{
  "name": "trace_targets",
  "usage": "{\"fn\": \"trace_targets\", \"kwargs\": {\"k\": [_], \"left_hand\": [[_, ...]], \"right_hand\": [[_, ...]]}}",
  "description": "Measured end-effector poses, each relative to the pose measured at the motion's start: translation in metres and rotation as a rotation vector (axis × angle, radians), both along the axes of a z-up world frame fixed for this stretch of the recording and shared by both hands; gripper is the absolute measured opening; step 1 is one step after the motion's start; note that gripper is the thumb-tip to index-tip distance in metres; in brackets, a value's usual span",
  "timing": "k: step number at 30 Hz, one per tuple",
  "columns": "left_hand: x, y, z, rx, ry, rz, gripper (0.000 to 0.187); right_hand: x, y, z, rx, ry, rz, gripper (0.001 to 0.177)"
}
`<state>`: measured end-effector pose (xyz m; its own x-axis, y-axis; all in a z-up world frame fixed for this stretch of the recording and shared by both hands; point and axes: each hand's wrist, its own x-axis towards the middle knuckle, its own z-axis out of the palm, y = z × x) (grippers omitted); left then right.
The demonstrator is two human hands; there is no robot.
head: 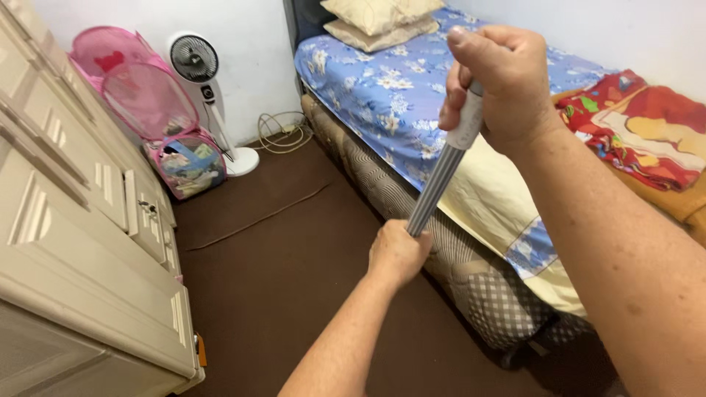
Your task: The person sweeps the bedroom floor with a broom, moving it back and forth across the carpeted area near the bed and storage drawers. The person repeatedly sweeps the same floor area without visible debris removal.
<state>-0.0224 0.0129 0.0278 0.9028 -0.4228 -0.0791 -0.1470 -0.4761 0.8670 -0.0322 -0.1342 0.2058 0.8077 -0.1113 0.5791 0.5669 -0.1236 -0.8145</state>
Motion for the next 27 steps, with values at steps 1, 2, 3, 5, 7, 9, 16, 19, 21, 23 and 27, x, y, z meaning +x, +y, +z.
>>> {"fn": "trace_targets", "kwargs": {"k": [1, 2, 3, 5, 7, 9, 16, 19, 21, 23, 27], "left_hand": [[-0.004, 0.002, 0.004, 0.005, -0.010, -0.004, 0.027], [-0.007, 0.003, 0.008, 0.011, -0.020, -0.009, 0.027], [-0.005, 0.002, 0.015, 0.007, -0.081, 0.002, 0.028], [0.007, -0.003, 0.029, 0.003, -0.203, 0.025, 0.029], [0.025, -0.011, 0.042, -0.025, -0.307, 0.039, 0.031], [0.049, -0.020, 0.051, 0.010, -0.358, 0.047, 0.034], [0.151, -0.038, -0.001, -0.123, -0.209, 0.051, 0.031], [0.166, -0.048, -0.041, -0.175, -0.095, 0.011, 0.029], [0.163, -0.057, -0.055, -0.126, -0.012, 0.014, 0.030], [0.152, -0.070, -0.054, -0.052, 0.046, 0.053, 0.043], [0.139, -0.090, -0.018, -0.051, -0.002, 0.126, 0.041]], "right_hand": [[0.000, -0.001, 0.000, 0.017, 0.003, -0.036, 0.036], [0.000, -0.001, 0.002, 0.034, 0.005, -0.072, 0.038], [0.001, -0.001, 0.007, 0.039, -0.031, -0.058, 0.038], [0.001, -0.001, 0.024, 0.050, -0.103, -0.029, 0.039], [0.005, -0.002, 0.048, 0.098, -0.154, 0.054, 0.030], [0.006, -0.005, 0.062, 0.093, -0.181, 0.099, 0.029], [0.062, 0.003, -0.011, -0.551, -0.388, -0.142, 0.037], [0.083, 0.009, -0.057, -0.481, -0.195, -0.042, 0.037], [0.099, 0.008, -0.063, -0.393, -0.037, -0.010, 0.038], [0.115, -0.010, -0.042, -0.363, 0.054, 0.026, 0.040], [0.140, -0.043, 0.011, -0.241, 0.075, 0.068, 0.035]]}}
